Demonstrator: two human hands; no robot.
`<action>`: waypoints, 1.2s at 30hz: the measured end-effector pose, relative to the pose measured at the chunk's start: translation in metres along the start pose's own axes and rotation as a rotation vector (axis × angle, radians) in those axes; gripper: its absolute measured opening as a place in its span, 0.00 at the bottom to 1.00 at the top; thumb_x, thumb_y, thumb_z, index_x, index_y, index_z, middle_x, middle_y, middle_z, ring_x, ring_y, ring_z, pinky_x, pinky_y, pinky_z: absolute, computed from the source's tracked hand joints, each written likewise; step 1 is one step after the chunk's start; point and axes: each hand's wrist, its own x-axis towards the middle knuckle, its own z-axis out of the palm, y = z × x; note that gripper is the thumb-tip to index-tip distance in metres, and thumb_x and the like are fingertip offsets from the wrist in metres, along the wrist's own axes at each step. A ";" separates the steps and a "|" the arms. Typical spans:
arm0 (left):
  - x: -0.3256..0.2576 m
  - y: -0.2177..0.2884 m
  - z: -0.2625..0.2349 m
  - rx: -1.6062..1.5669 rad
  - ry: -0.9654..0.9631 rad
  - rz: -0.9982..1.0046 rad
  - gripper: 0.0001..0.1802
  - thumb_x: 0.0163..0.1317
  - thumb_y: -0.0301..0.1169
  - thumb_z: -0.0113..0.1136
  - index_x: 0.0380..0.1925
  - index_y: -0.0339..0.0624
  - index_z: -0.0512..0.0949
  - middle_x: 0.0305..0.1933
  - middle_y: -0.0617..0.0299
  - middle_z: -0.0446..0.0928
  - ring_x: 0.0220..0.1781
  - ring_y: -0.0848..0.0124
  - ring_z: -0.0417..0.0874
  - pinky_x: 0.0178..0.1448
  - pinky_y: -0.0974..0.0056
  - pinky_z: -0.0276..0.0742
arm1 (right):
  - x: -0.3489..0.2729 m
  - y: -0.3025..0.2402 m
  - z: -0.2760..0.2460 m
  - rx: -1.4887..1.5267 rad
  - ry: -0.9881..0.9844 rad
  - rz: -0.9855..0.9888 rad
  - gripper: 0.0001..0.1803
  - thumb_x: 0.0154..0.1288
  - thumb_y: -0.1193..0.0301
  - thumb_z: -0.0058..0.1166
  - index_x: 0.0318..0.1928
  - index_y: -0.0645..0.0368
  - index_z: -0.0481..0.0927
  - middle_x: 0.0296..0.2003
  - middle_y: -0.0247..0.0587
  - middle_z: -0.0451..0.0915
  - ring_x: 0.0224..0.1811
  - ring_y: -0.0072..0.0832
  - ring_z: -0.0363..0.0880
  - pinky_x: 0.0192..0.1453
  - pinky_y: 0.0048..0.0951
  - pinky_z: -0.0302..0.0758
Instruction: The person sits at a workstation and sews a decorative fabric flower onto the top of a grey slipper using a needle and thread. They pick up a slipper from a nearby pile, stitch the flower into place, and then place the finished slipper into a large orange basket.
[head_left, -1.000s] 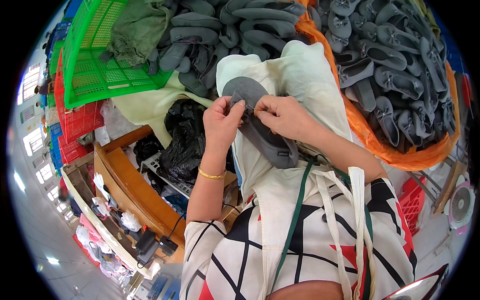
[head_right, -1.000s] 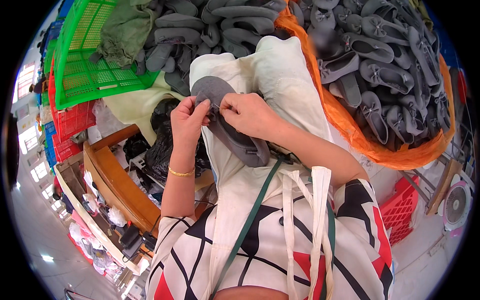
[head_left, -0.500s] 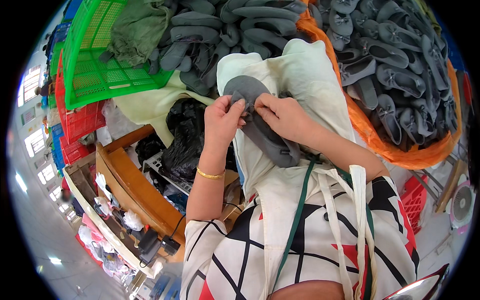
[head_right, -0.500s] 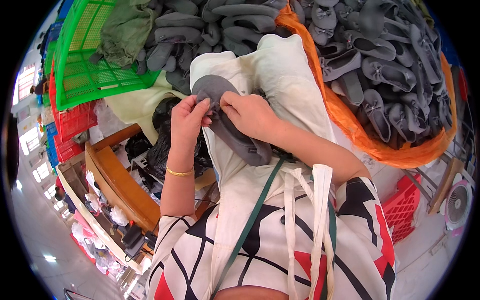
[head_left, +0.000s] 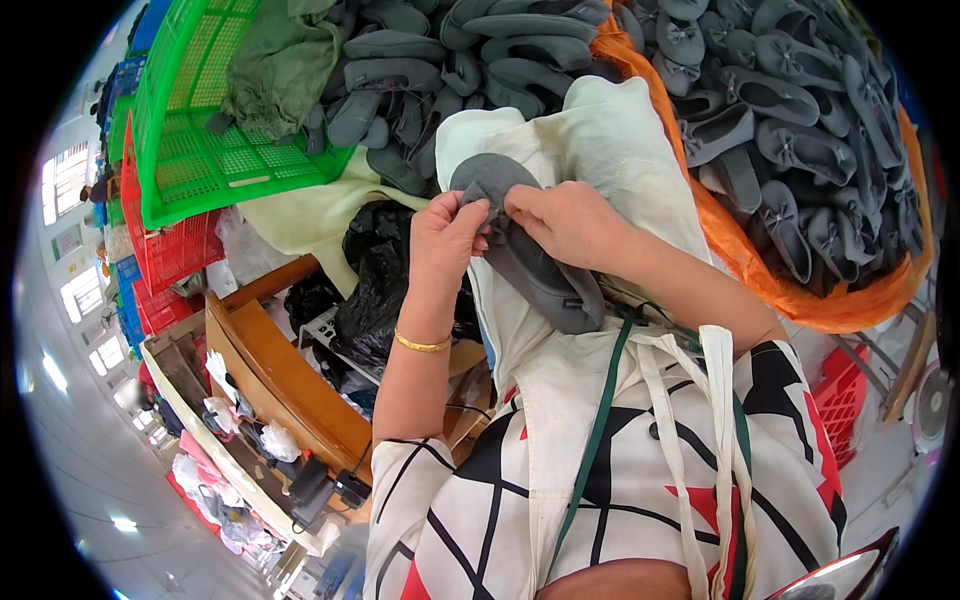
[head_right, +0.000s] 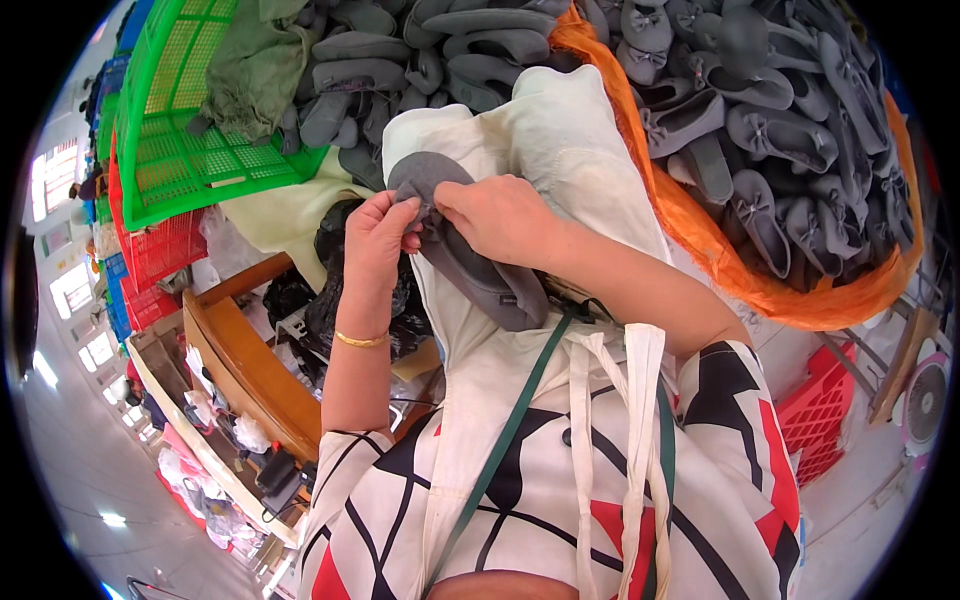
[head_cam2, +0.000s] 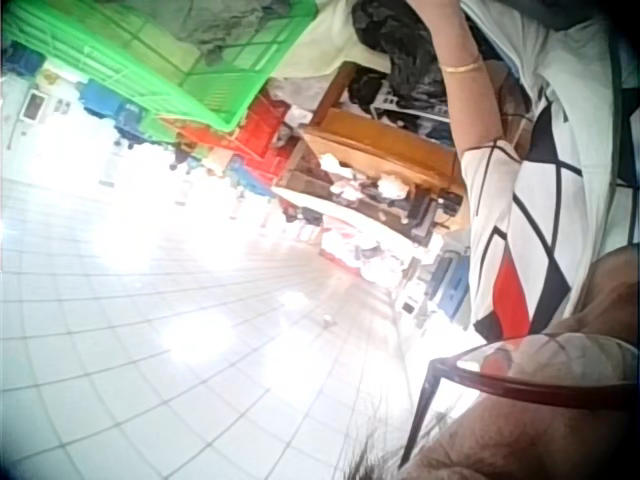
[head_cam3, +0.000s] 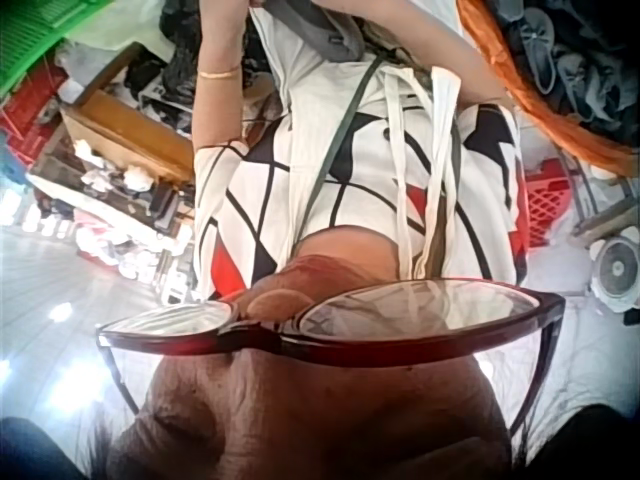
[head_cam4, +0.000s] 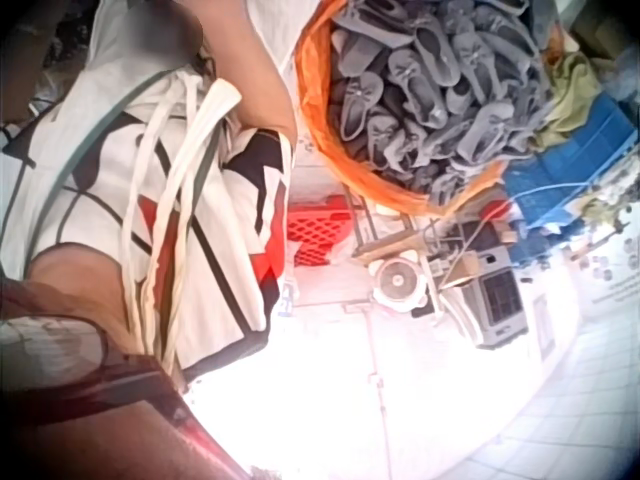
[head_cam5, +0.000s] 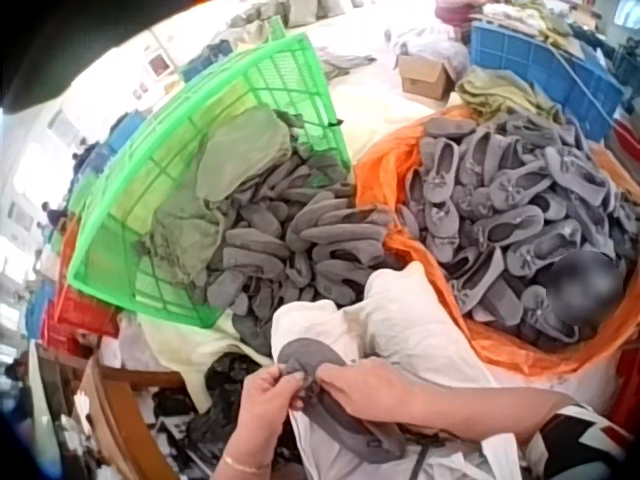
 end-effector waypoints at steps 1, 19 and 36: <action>0.001 0.000 0.000 -0.002 -0.004 -0.003 0.07 0.64 0.32 0.63 0.30 0.39 0.80 0.23 0.67 0.78 0.19 0.82 0.73 0.25 0.76 0.70 | 0.001 0.000 -0.002 0.015 -0.012 0.003 0.04 0.66 0.72 0.54 0.39 0.55 0.76 0.26 0.49 0.80 0.30 0.51 0.81 0.33 0.45 0.76; 0.007 0.002 -0.015 -0.119 -0.193 -0.090 0.06 0.68 0.31 0.58 0.35 0.42 0.79 0.26 0.68 0.77 0.22 0.80 0.76 0.28 0.74 0.72 | -0.006 -0.011 0.013 0.095 0.073 0.086 0.04 0.69 0.74 0.51 0.43 0.56 0.74 0.30 0.54 0.79 0.33 0.55 0.80 0.35 0.45 0.75; 0.006 -0.005 -0.009 -0.130 -0.148 -0.027 0.09 0.67 0.33 0.62 0.36 0.38 0.81 0.28 0.66 0.80 0.21 0.80 0.78 0.28 0.76 0.74 | 0.024 -0.022 0.014 0.386 0.141 0.188 0.07 0.71 0.70 0.50 0.43 0.61 0.70 0.30 0.56 0.80 0.34 0.56 0.80 0.39 0.49 0.75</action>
